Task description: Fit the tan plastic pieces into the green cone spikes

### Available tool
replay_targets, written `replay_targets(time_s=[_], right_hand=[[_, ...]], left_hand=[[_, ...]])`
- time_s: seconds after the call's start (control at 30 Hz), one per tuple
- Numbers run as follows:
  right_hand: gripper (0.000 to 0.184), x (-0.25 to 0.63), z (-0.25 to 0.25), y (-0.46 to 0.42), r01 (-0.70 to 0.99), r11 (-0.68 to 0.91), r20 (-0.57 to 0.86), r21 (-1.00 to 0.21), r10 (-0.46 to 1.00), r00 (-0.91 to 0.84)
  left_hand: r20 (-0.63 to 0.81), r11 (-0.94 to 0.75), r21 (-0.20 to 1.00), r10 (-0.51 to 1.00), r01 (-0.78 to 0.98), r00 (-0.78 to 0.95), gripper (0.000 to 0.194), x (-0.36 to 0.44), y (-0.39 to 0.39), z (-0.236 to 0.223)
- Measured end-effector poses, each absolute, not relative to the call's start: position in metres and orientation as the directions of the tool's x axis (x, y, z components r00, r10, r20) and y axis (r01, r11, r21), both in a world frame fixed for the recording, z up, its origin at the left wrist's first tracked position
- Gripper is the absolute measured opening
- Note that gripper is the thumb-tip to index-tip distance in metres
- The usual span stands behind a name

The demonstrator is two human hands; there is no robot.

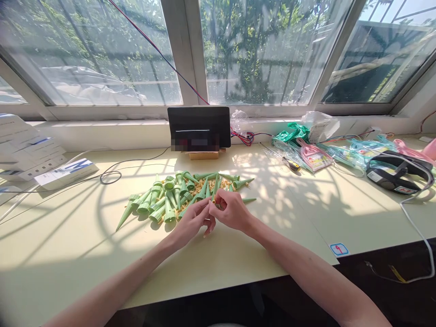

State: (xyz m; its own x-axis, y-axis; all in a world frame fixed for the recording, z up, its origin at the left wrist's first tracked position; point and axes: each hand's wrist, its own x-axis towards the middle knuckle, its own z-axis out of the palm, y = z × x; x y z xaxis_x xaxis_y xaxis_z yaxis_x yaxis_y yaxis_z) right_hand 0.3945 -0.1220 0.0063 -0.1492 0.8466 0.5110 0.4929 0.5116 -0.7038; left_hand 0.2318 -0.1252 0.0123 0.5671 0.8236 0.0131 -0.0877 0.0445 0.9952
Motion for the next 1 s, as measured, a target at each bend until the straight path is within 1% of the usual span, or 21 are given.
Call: replay_targets(time_s=[0.33, 0.53, 0.63, 0.7, 0.8, 0.9, 1.0], right_hand=[[0.027, 0.395, 0.007, -0.122, 0.493, 0.51, 0.504, -0.704, 0.849, -0.159], [0.027, 0.396, 0.005, -0.122, 0.502, 0.5, 0.5, -0.706, 0.853, -0.147], [0.026, 0.396, 0.005, -0.12, 0.499, 0.492, 0.496, -0.714, 0.858, -0.135], [0.025, 0.397, 0.005, -0.119, 0.497, 0.483, 0.49, -0.721, 0.863, -0.127], [0.024, 0.397, 0.006, -0.117, 0.491, 0.475, 0.49, -0.73, 0.865, -0.108], [0.027, 0.4, 0.006, -0.114, 0.469, 0.464, 0.495, -0.751, 0.867, -0.065], [0.036, 0.405, 0.007, -0.11, 0.448, 0.457, 0.513, -0.768, 0.859, 0.004]], left_hand=[[0.02, 0.047, 0.994, 0.815, -0.1, 0.58, 0.037, 0.232, -0.125, 0.011], [0.019, 0.044, 0.994, 0.83, -0.099, 0.558, 0.039, 0.233, -0.126, 0.011], [0.014, 0.016, 0.998, 0.856, -0.054, 0.517, 0.04, 0.233, -0.126, 0.008], [0.021, -0.024, 1.0, 0.888, 0.002, 0.459, 0.047, 0.233, -0.125, 0.005], [0.083, -0.119, 0.99, 0.934, 0.081, 0.348, 0.056, 0.233, -0.124, 0.004], [0.193, -0.23, 0.964, 0.951, 0.136, 0.241, 0.058, 0.232, -0.123, 0.008], [0.315, -0.348, 0.916, 0.931, 0.198, 0.182, 0.055, 0.232, -0.123, 0.013]])
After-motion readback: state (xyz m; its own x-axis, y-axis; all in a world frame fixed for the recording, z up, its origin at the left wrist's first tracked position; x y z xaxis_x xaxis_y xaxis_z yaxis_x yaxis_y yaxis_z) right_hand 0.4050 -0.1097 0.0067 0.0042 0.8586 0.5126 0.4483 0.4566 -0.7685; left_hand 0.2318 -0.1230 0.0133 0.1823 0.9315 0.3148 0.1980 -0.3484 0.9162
